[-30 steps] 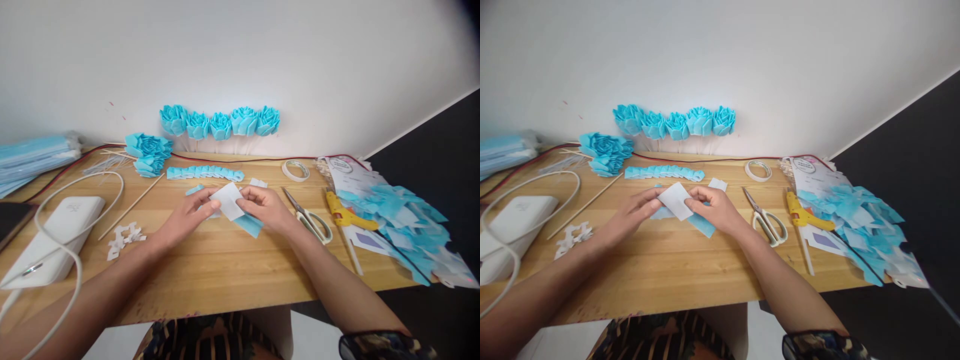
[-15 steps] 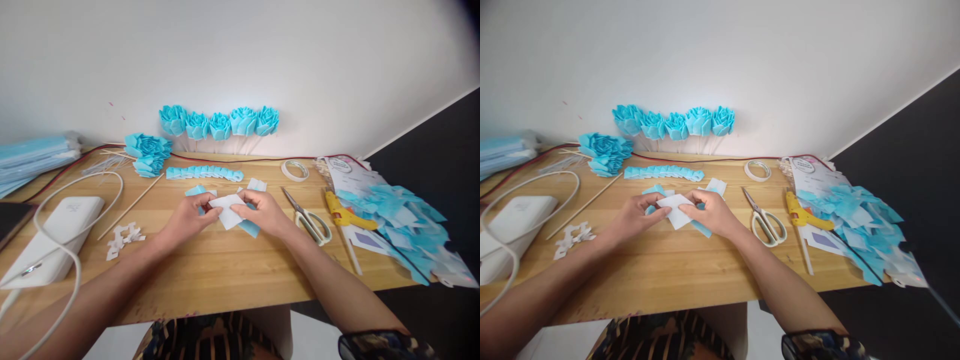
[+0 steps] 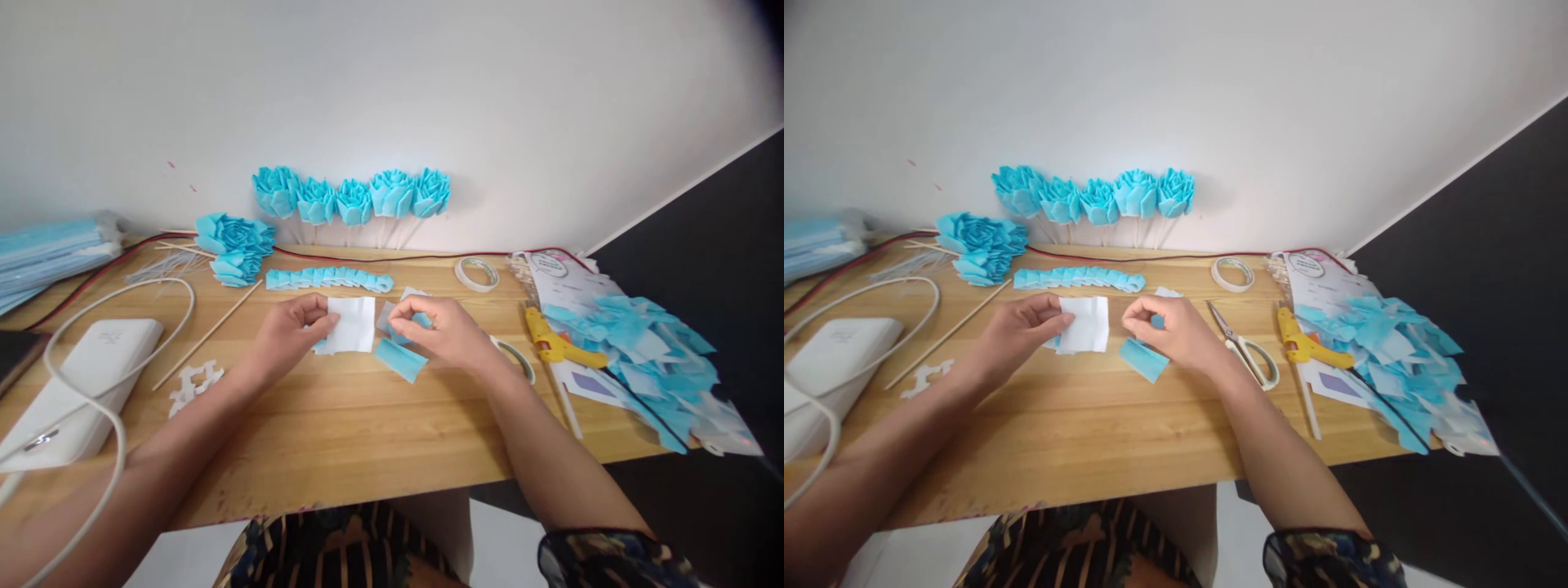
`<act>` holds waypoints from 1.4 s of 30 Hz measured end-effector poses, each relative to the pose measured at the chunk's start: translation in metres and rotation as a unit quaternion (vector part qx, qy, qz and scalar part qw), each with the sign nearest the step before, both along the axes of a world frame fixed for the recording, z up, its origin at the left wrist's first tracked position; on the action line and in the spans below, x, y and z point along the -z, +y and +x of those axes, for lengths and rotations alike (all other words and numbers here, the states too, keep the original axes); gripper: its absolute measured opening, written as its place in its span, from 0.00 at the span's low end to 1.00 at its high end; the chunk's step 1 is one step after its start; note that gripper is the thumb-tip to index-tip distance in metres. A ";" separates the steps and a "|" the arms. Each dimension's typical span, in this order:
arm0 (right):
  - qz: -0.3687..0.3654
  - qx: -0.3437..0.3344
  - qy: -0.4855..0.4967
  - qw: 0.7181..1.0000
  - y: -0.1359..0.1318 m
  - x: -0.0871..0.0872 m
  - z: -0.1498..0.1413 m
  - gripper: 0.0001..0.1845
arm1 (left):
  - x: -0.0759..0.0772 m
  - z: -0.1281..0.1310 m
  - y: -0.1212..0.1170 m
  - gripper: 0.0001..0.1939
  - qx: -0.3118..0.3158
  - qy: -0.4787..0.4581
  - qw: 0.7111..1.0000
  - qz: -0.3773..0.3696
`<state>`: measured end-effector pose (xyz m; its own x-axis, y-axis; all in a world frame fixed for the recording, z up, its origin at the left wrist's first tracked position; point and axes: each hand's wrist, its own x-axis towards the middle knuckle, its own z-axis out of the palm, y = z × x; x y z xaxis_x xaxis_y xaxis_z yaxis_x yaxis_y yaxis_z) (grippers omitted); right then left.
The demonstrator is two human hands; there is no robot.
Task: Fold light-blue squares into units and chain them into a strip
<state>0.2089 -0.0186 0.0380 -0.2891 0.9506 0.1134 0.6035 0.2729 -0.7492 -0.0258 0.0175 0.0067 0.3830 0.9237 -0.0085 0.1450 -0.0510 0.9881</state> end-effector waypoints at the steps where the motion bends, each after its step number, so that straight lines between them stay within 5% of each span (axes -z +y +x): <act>1: 0.000 0.000 -0.019 1.000 0.000 -0.002 0.005 0.10 | 0.002 -0.003 0.003 0.10 -0.001 0.024 1.000 0.011; 7: -0.013 -0.050 -0.198 0.979 0.001 -0.001 0.019 0.11 | 0.007 -0.015 0.012 0.18 0.013 0.280 0.949 0.142; 11: -0.041 -0.095 -0.261 0.960 0.002 0.003 0.015 0.07 | 0.007 -0.016 0.012 0.21 0.031 0.352 0.918 0.182; 15: -0.055 -0.127 -0.190 0.972 0.003 0.003 0.014 0.06 | 0.012 -0.014 0.013 0.23 0.045 0.363 0.912 0.188; 19: -0.045 -0.078 -0.052 0.995 0.001 -0.002 0.010 0.07 | 0.015 -0.010 0.011 0.22 0.075 0.348 0.910 0.212; 24: -0.026 -0.029 0.030 0.999 -0.001 0.001 -0.004 0.07 | -0.001 -0.004 -0.002 0.18 -0.027 0.210 0.928 0.305; 28: -0.042 -0.022 0.083 0.995 -0.001 0.011 -0.013 0.08 | -0.013 0.002 -0.014 0.17 0.042 0.100 0.970 0.219; 34: -0.104 -0.018 0.204 0.973 0.002 0.025 -0.018 0.11 | -0.002 0.013 -0.017 0.13 0.062 0.110 0.989 0.081; 39: -0.120 -0.046 0.209 0.969 -0.002 0.025 -0.024 0.26 | 0.000 0.015 -0.018 0.13 0.073 0.116 0.986 0.092; 42: -0.089 -0.029 0.166 0.982 -0.003 0.025 -0.026 0.25 | -0.001 0.014 -0.017 0.12 0.072 0.148 0.980 0.109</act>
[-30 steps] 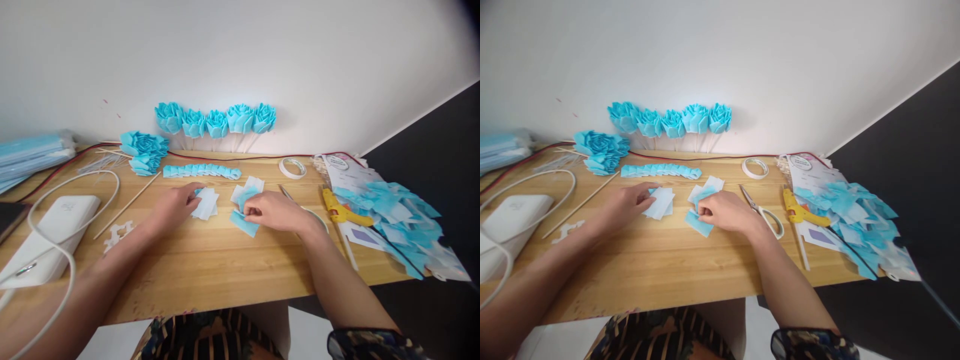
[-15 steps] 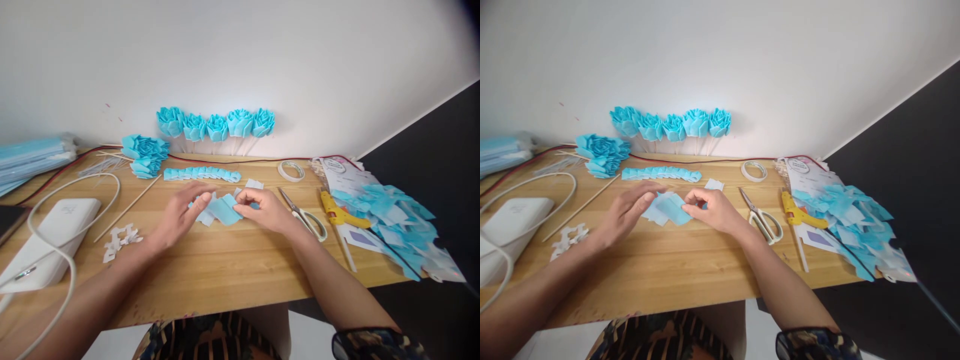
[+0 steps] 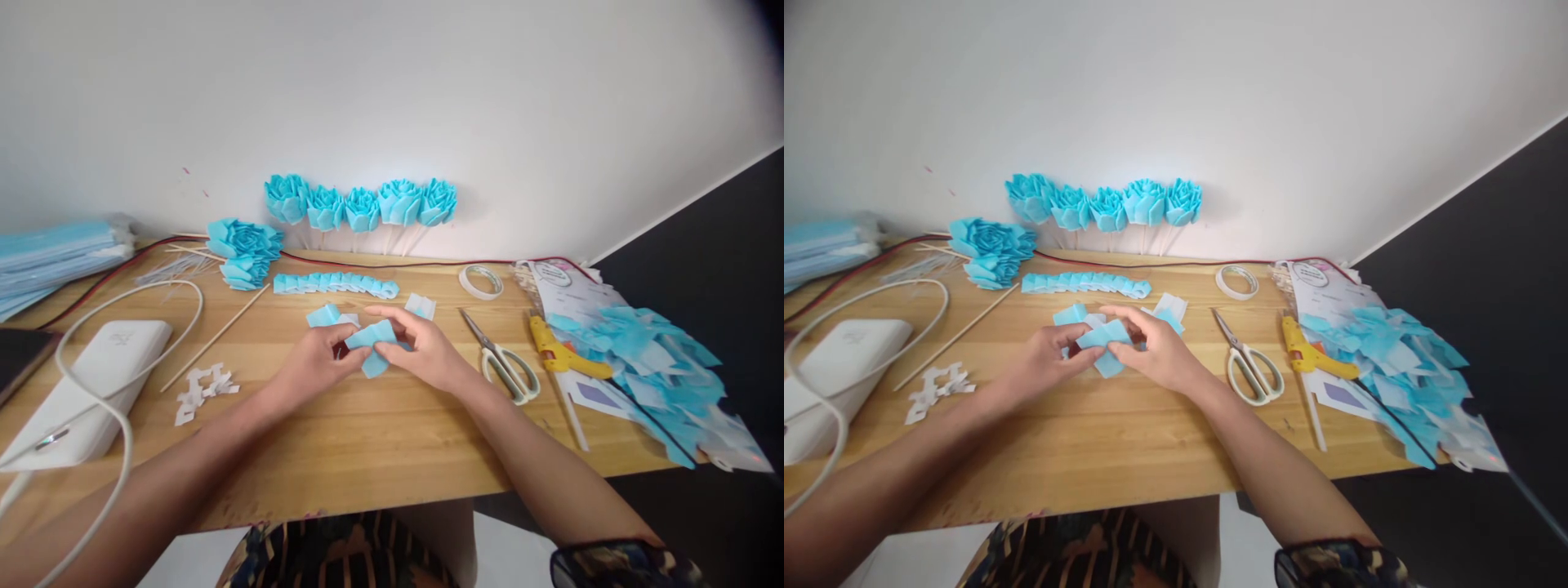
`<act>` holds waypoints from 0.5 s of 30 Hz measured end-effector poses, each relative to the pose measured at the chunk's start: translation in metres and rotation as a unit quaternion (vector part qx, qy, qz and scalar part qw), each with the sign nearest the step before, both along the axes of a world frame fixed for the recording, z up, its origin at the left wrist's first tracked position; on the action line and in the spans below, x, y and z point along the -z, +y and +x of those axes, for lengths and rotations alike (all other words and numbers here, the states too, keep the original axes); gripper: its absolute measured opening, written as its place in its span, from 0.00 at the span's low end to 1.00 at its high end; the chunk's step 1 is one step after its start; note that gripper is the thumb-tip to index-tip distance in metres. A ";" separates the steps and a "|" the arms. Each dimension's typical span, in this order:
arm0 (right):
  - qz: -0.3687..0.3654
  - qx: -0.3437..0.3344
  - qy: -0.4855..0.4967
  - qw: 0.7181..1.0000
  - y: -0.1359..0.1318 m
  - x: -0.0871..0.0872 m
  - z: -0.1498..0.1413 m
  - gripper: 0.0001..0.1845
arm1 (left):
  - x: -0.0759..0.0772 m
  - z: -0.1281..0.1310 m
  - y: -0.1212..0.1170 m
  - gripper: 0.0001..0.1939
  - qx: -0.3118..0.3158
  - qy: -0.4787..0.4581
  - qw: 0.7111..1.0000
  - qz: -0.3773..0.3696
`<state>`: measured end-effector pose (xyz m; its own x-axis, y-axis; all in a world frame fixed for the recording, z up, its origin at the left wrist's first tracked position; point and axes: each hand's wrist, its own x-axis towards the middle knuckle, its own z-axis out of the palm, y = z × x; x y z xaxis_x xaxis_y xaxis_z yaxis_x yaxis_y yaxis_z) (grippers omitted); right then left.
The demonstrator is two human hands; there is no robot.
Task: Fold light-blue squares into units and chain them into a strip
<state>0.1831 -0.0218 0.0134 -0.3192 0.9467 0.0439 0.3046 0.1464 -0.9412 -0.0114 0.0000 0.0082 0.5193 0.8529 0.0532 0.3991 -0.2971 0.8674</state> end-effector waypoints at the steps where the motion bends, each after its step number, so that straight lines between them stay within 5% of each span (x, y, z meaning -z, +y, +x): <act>1: 0.005 0.004 -0.004 1.000 0.000 0.000 0.000 0.24 | 0.000 -0.001 0.001 0.12 -0.005 0.004 1.000 0.002; 10: 0.032 -0.006 -0.018 0.999 0.001 -0.004 0.004 0.26 | 0.006 -0.005 0.007 0.12 -0.044 -0.097 0.992 -0.061; 15: 0.071 0.062 -0.011 0.995 0.012 -0.011 0.029 0.24 | 0.002 -0.014 0.013 0.13 -0.020 0.002 1.000 -0.014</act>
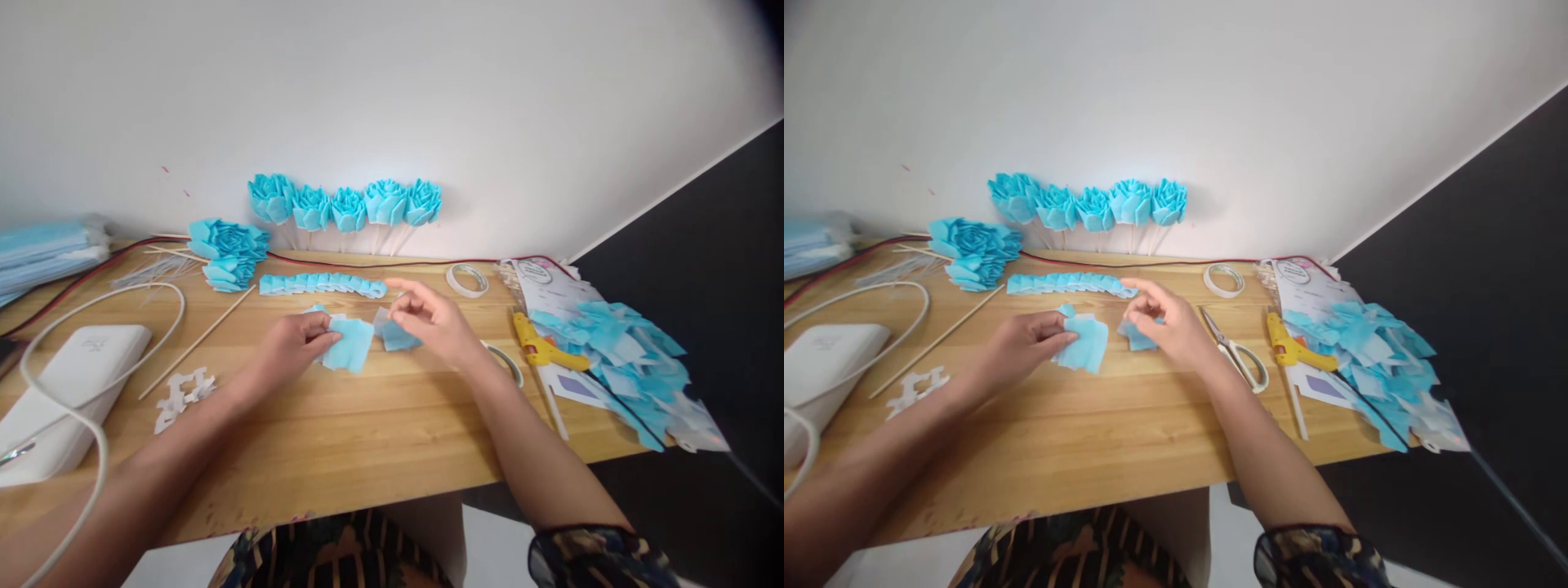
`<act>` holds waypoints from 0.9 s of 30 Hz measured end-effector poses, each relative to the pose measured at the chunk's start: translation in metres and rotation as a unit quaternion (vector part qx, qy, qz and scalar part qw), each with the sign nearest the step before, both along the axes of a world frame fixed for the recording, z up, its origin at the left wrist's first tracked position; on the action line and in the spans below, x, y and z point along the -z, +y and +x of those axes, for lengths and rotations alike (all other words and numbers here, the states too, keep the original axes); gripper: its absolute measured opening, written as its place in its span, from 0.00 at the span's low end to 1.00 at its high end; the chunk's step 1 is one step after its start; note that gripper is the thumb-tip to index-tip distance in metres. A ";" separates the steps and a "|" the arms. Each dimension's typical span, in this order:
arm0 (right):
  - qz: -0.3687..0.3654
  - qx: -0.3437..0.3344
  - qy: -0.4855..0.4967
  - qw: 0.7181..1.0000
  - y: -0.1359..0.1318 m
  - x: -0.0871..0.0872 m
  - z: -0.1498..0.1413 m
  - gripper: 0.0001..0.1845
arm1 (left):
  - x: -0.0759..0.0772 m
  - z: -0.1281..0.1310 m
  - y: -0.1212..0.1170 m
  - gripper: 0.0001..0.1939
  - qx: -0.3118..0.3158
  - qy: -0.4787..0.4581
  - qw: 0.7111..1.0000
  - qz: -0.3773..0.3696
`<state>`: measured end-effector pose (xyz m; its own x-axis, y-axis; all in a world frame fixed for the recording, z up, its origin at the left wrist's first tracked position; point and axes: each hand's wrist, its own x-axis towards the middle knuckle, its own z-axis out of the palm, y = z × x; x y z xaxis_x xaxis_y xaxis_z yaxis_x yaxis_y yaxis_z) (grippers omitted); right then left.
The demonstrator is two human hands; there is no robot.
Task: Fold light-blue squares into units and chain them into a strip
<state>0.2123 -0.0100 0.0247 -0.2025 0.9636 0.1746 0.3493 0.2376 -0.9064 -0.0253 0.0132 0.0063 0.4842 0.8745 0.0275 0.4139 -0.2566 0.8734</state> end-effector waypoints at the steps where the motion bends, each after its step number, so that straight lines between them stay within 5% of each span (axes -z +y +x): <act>1: 0.009 0.024 0.012 1.000 0.003 -0.002 0.007 0.24 | -0.001 -0.002 0.002 0.14 0.001 0.031 0.999 0.015; 7: 0.050 0.090 -0.048 0.994 0.010 -0.007 0.035 0.20 | 0.001 -0.012 0.009 0.12 0.018 0.191 0.976 0.106; 10: 0.044 0.072 -0.146 0.986 0.009 -0.007 0.037 0.14 | 0.005 -0.013 0.010 0.08 0.016 0.232 0.962 0.141; 13: 0.035 0.024 -0.242 0.969 0.008 -0.005 0.038 0.09 | 0.008 -0.012 0.011 0.18 0.008 0.258 0.952 0.167; 22: 0.082 -0.050 -0.394 0.914 0.014 0.007 0.038 0.06 | 0.014 -0.012 0.012 0.19 0.011 0.253 0.930 0.266; 27: 0.052 -0.073 -0.341 0.936 0.011 0.000 0.032 0.04 | 0.017 -0.007 0.009 0.16 0.038 0.187 0.955 0.226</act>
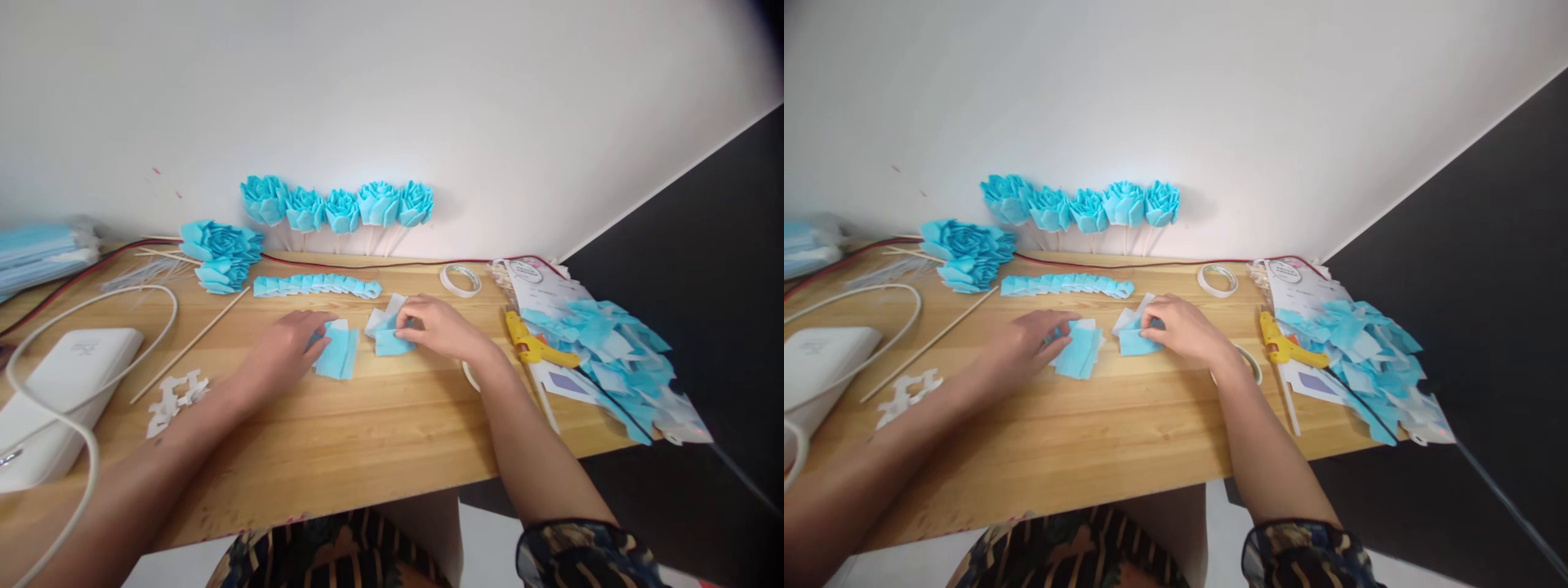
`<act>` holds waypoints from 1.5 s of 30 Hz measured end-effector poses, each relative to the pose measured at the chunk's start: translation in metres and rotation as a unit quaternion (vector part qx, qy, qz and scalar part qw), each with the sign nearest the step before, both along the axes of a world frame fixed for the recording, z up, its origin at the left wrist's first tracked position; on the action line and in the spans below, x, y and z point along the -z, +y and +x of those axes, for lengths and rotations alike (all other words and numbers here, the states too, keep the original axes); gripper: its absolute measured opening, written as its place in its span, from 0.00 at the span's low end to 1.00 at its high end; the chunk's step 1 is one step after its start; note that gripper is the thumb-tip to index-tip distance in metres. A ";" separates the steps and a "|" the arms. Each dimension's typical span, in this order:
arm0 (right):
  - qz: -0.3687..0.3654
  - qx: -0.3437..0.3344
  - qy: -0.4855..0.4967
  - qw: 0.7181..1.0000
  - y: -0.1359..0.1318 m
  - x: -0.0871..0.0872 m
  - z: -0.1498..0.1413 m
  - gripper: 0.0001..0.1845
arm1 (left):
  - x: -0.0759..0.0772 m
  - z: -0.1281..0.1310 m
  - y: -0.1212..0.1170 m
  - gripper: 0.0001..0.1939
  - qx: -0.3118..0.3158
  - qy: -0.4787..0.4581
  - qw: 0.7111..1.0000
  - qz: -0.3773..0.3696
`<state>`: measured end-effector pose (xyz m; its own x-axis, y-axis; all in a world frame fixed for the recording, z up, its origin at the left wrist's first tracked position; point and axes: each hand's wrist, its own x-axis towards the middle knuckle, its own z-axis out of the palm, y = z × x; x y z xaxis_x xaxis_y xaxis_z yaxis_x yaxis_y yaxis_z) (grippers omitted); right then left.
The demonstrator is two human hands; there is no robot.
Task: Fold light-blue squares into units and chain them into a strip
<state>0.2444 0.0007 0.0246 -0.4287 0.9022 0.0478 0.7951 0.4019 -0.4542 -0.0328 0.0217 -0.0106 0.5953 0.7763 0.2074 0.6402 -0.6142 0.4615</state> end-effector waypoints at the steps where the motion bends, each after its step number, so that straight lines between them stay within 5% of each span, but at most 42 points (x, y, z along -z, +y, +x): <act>1: -0.017 0.004 0.030 0.999 -0.002 -0.003 -0.002 0.04 | -0.001 0.001 -0.002 0.16 0.006 -0.020 1.000 0.001; 7: -0.061 0.041 0.167 0.983 -0.014 -0.014 -0.022 0.04 | -0.016 0.010 -0.014 0.13 0.005 -0.148 0.988 0.047; 13: -0.086 0.008 0.239 0.967 -0.024 -0.004 -0.051 0.04 | -0.016 0.020 -0.024 0.10 0.064 -0.202 0.977 -0.040; 20: -0.049 0.052 0.291 0.954 -0.026 -0.002 -0.058 0.04 | -0.012 0.023 -0.025 0.08 0.022 -0.220 0.958 -0.185; 27: -0.083 0.092 0.400 0.908 -0.017 0.004 -0.047 0.09 | -0.020 0.018 -0.021 0.10 -0.017 -0.240 0.945 -0.221; 32: -0.129 0.058 0.398 0.906 -0.017 0.005 -0.049 0.16 | -0.024 0.016 -0.019 0.10 -0.046 -0.330 0.904 -0.268; 38: -0.085 0.067 0.346 0.932 -0.016 0.011 -0.049 0.13 | -0.025 0.018 -0.020 0.10 -0.065 -0.361 0.881 -0.298; 45: -0.085 0.068 0.359 0.927 -0.014 0.016 -0.050 0.13 | -0.021 0.018 -0.018 0.16 -0.007 -0.371 0.861 -0.347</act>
